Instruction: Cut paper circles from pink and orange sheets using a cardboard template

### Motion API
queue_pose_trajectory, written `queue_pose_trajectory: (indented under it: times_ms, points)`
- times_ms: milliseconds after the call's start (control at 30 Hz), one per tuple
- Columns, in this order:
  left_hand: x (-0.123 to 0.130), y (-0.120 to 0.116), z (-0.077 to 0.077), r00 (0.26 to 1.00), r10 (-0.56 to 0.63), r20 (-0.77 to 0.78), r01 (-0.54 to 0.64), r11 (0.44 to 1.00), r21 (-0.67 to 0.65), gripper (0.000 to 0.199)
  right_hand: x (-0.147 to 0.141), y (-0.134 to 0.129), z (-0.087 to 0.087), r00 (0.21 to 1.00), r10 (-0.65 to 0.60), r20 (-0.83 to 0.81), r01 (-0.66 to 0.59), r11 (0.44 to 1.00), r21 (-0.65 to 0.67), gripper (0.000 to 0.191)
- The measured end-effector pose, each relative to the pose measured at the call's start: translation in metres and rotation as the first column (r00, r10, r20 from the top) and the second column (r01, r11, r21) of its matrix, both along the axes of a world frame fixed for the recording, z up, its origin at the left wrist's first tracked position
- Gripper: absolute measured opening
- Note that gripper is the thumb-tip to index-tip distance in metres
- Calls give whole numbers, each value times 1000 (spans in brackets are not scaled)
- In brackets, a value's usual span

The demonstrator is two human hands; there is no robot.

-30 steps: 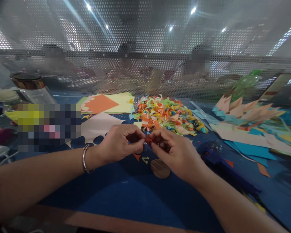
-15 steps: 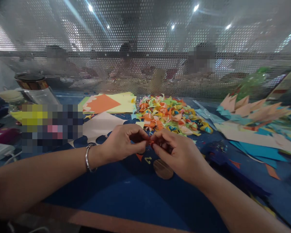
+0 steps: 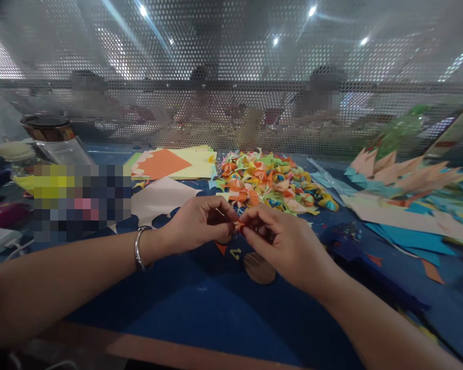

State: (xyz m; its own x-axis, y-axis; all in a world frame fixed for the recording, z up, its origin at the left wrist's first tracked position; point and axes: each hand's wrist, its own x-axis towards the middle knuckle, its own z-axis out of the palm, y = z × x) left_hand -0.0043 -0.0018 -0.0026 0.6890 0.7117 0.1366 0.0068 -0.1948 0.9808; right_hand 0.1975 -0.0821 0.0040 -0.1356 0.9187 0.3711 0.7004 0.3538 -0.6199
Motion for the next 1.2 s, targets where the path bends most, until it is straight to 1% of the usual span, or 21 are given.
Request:
queue_pose_trajectory:
  times_ms: [133,200,367,500,700,867,1000,1100,1200]
  points:
    - [3,1,-1,999,-4,32,10,982,-188,18,0,-1,0,1000,5,0,-5,1000,11,16]
    - [5,0,0,999,6,47,4,975,-221,17,0,-1,0,1000,6,-5,-6,1000,14,15]
    - [5,-4,4,998,41,54,-31,985,-171,14,-2,-1,2,1000,4,-28,-3,999,36,15]
    - [5,-6,5,997,57,55,-46,981,-186,14,-2,-1,4,999,-12,-34,13,999,40,16]
    - [8,-6,-2,996,33,83,-8,960,-280,19,-2,1,1,1000,11,19,-11,1000,6,16]
    - [7,-7,0,995,10,99,20,952,-305,20,0,1,-1,1000,6,3,-7,1000,30,19]
    - [5,-7,3,990,-13,139,55,952,-301,21,1,0,-1,1000,-13,-26,14,999,43,22]
    - [5,-7,3,988,-11,155,54,959,-277,22,1,0,-1,999,-17,-44,19,999,45,24]
    - [6,-8,2,984,2,178,45,964,-262,25,1,-1,-1,999,-17,-46,20,998,61,22]
